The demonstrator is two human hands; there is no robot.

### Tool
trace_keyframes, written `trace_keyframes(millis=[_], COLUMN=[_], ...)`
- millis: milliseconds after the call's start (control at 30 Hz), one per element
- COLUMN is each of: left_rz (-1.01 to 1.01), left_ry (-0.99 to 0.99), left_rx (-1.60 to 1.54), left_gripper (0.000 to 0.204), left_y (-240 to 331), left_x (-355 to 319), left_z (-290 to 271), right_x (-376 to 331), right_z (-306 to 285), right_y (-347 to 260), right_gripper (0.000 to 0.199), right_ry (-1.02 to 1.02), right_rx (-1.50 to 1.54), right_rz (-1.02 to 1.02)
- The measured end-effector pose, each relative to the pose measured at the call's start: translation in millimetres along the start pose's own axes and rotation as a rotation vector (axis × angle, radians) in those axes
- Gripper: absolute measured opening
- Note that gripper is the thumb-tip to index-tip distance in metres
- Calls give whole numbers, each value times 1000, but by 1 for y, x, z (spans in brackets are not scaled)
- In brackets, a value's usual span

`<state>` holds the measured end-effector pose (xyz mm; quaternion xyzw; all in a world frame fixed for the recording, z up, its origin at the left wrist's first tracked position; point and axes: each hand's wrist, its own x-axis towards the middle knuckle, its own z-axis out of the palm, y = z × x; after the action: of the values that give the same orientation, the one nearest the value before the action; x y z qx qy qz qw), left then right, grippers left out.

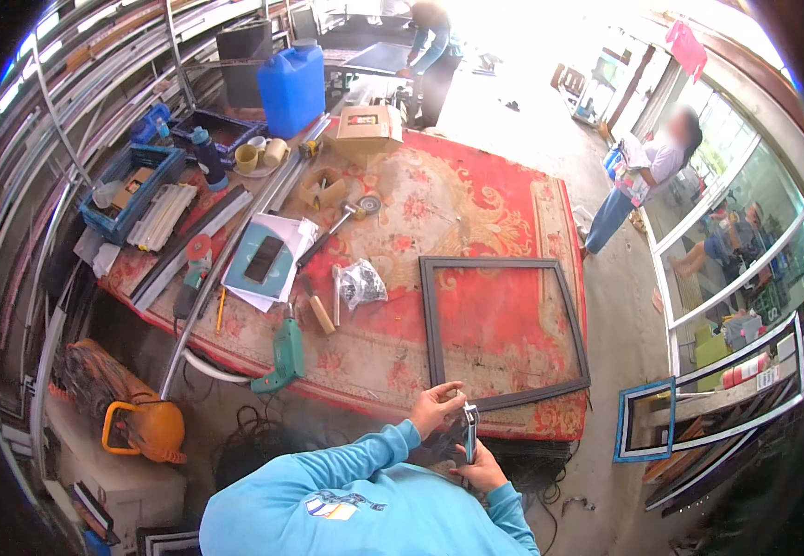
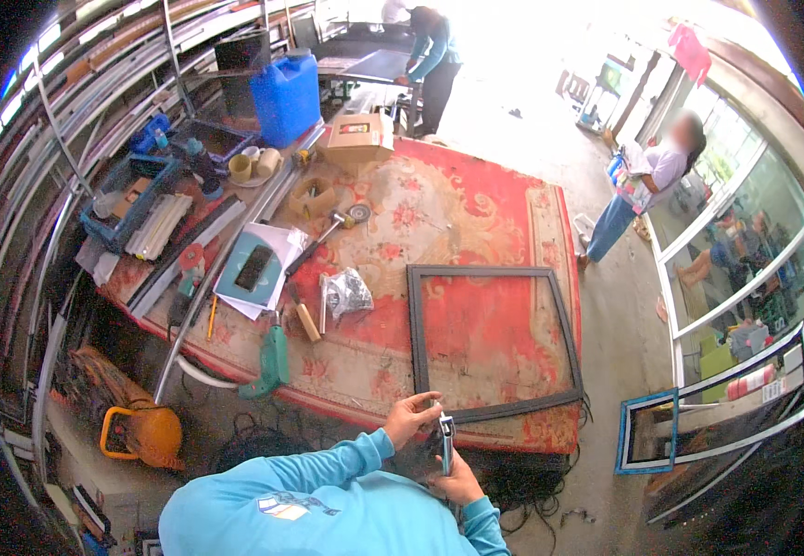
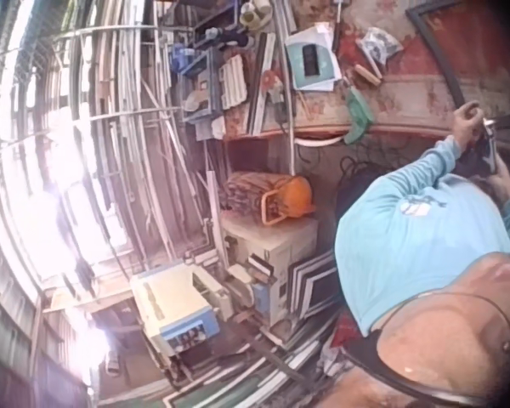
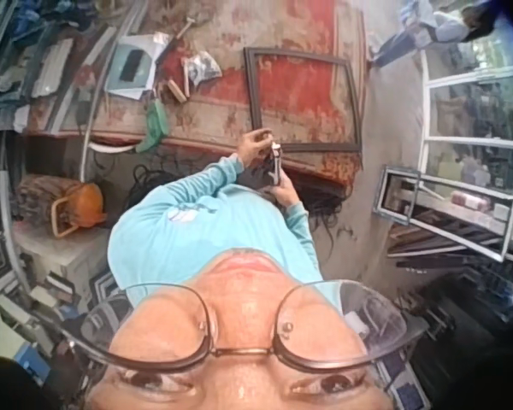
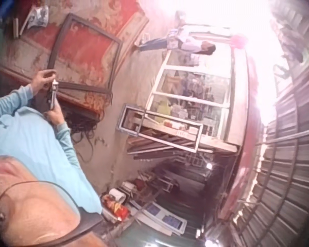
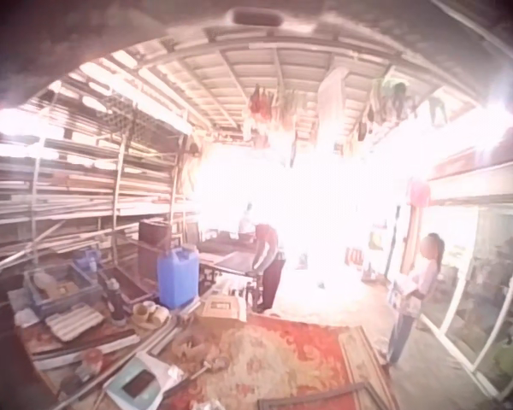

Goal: The person is assembling an aluminum window frame using a drill and a rivet gun.

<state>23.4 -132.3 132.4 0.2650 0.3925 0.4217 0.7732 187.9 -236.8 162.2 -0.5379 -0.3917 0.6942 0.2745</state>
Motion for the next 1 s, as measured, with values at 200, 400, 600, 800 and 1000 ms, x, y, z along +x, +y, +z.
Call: trace_keyframes(millis=[200,400,600,800,1000], left_rz=[-74,-93,-149,-104,-124], left_ry=[69,29,-1,66,104], left_rx=[-215,-375,-395,-351,-35], left_gripper=[28,25,26,25,28], left_y=[-2,7,7,-5,-18], left_x=[2,0,7,11,17], left_z=[2,10,12,0,-25], right_x=[3,9,10,20,16], right_z=[6,5,9,10,15], right_y=[-3,0,-4,-2,-8], right_gripper=[75,86,79,61,37], right_ry=[17,269,221,261,317], right_rx=[-117,-533,-307,-396,-357], right_rz=[-138,-477,-436,-375,-181])
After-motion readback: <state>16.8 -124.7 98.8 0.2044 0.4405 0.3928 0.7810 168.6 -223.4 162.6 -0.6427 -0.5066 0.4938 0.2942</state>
